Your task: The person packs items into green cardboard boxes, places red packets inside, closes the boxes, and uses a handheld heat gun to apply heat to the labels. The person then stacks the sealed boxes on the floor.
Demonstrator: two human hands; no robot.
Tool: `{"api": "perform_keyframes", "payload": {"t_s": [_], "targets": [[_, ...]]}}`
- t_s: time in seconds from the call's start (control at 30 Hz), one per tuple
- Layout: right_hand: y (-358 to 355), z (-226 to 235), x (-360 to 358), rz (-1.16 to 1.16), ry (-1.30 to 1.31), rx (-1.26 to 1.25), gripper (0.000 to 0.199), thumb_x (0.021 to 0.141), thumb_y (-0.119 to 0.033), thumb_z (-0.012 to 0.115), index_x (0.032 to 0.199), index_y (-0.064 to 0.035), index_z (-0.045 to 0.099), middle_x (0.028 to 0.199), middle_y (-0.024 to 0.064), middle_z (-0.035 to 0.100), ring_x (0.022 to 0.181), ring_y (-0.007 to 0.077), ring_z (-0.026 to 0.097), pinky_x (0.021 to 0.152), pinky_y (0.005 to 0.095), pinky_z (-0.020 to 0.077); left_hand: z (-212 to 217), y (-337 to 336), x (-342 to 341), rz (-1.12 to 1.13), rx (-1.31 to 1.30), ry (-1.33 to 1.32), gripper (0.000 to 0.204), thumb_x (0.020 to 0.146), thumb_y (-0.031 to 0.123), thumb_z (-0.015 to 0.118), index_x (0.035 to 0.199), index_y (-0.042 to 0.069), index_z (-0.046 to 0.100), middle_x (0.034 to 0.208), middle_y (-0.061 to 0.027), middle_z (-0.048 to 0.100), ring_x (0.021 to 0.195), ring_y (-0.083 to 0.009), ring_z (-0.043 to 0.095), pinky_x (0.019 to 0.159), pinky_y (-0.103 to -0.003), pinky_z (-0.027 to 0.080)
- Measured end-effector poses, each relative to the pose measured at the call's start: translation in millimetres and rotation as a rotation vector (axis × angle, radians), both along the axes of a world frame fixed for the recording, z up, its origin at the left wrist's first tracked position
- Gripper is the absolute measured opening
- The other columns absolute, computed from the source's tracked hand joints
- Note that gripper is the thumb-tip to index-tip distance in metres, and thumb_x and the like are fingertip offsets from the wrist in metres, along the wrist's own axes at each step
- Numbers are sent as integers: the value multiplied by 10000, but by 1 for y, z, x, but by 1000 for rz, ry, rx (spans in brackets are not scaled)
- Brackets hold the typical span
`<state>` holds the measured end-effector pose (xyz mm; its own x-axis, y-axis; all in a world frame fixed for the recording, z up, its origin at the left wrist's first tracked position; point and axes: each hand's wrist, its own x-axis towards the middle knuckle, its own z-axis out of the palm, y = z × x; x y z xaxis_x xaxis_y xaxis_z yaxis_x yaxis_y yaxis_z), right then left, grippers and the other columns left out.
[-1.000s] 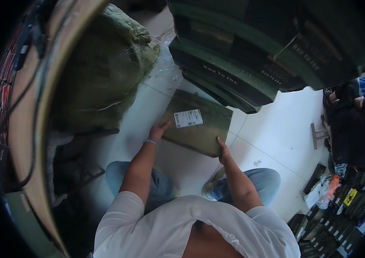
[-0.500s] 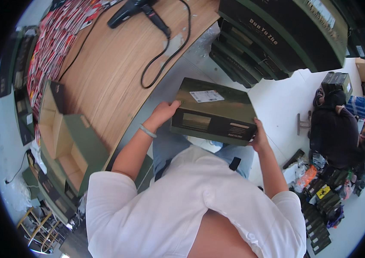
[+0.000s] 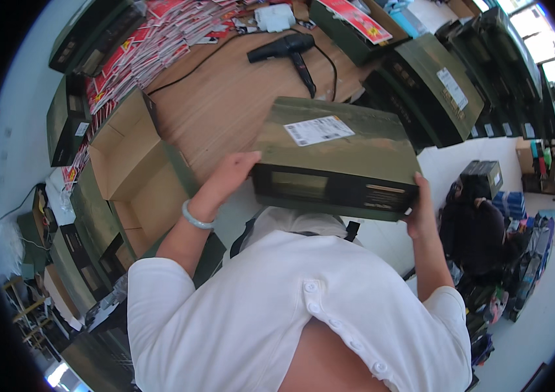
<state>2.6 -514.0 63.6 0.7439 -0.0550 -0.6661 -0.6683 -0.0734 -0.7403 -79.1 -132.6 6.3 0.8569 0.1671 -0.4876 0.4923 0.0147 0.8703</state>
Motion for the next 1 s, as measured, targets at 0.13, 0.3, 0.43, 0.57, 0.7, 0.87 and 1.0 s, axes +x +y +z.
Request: {"api": "perform_keyframes", "payload": {"t_s": [0.13,0.3,0.43,0.57,0.7,0.87,1.0], "targets": [[96,-5,21,113,-239,147,695,860,-522,630,1292,13,525,1238,142,578,1175,220,510,1013,336,368,-16,54,-41,322,32,-37,398,948,373,544,930,-1,678,822,-20,621,711,-114,518,641,-272,420],[177,-23,71,309,-175,294,617,862,-431,665,1211,64,551,1093,136,627,970,188,607,855,285,473,-39,82,-68,672,12,-32,444,943,414,568,959,-15,681,821,-29,623,713,-108,523,635,-281,423],[228,-44,104,464,-120,370,543,863,-396,668,1147,60,586,973,107,647,850,170,630,745,283,505,-79,83,-91,818,164,-2,564,947,464,571,1024,-87,665,860,-73,655,752,-150,559,689,-316,456],[261,-102,139,532,-136,415,465,877,-357,645,1106,47,620,961,95,648,868,179,612,765,298,487,-97,68,-97,850,183,146,564,952,428,566,1066,-119,642,931,-107,683,849,-199,614,779,-333,478],[274,-191,169,591,-108,402,454,892,-335,620,1114,61,615,1002,100,652,930,188,599,829,299,466,-104,55,-89,861,226,251,518,948,402,567,1043,-100,657,982,-113,691,909,-211,632,796,-330,481],[291,-247,196,650,-304,364,552,927,-386,600,1226,77,568,1141,132,642,1077,207,575,947,312,423,-138,12,-66,1005,86,229,510,945,423,549,901,-66,691,835,-121,681,838,-168,634,752,-330,497],[303,-277,252,781,-435,93,672,935,-446,597,1280,123,497,1145,213,628,1117,307,577,982,355,421,-160,-7,-37,505,191,580,490,940,417,532,819,-28,696,746,-149,676,739,-181,649,723,-346,523]]}}
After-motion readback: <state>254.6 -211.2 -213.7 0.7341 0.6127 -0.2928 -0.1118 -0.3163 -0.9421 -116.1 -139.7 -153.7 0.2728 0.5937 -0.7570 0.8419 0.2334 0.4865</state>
